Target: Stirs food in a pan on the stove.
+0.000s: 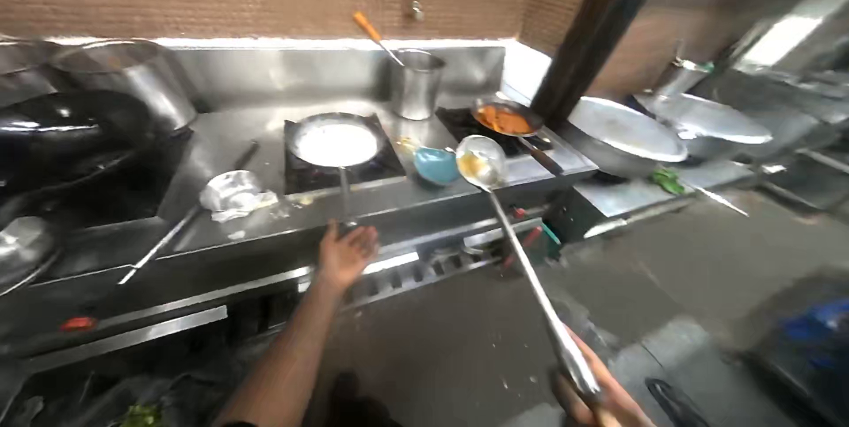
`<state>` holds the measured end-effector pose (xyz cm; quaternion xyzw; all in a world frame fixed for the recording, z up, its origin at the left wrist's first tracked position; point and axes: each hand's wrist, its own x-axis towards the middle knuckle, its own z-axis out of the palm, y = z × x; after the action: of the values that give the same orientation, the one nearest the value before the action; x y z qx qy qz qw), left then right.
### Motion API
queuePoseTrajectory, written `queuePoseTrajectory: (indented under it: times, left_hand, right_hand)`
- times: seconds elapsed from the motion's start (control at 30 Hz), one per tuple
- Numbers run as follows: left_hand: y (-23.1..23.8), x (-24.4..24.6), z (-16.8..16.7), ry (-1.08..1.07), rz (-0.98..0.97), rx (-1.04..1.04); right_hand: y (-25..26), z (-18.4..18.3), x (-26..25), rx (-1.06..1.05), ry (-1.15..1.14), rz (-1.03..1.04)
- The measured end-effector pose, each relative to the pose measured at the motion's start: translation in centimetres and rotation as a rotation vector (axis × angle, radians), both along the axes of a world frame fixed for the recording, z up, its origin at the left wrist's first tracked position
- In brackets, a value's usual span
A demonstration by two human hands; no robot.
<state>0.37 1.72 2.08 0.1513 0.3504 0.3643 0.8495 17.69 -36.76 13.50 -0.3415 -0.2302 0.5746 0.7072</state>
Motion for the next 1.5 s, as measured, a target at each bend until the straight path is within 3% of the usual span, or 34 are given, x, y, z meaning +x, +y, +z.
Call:
queuePoseTrajectory:
  times: [0.1,0.2,0.4,0.5,0.63,0.77,0.93,1.07,1.13,1.23,1.37,1.5]
  left_hand:
    - [4.8,1.3,4.5,-0.13,-0.034,-0.019]
    - [7.3,1.9,4.5,-0.084,-0.105,-0.046]
    - [6.6,1.6,6.1,0.04,-0.123,-0.084]
    - [9.4,2.2,4.9,0.026,-0.093,-0.055]
    - [5.9,3.0,8.9,0.051,-0.089,-0.09]
    - [9.4,4.6,4.3,-0.049,-0.053,-0.043]
    - [3.6,6.3,7.9,0.09,-0.024,-0.099]
    - [9.7,6.5,3.6,-0.05,-0.007,-0.041]
    - [11.5,6.7,3.6,-0.046,0.01,-0.038]
    - [8.8,7.6,5.0,0.023,0.001,-0.044]
    - [3.1,8.2,6.0,0.218,-0.01,-0.072]
    - [5.2,7.6,5.8,0.244,-0.004,-0.043]
  right_hand:
    - [13.9,-1.9,0.5,-0.033,-0.22,0.073]
    - [24.1,-2.1,-0.6,-0.227,-0.572,0.072]
    - [34.0,-2.4,-0.3,-0.347,-1.015,0.11]
    - [35.2,-2.3,0.3,-0.398,-1.201,0.107]
    - [36.4,-1.9,3.1,-0.374,-1.418,0.087]
    - [36.9,-2.0,5.5,-0.297,-1.571,0.089]
    - [37.5,-1.4,8.4,-0.296,-1.759,0.126]
    - [36.4,-1.6,9.8,-0.409,-1.944,0.218]
    - [35.8,-1.4,9.7,-0.45,-1.988,0.309]
    - [37.3,-1.2,8.2,-0.427,-2.064,0.414]
    - [42.0,-2.9,7.1,-0.417,-2.192,0.364]
    - [41.1,-3.8,7.4,-0.541,-2.225,0.333]
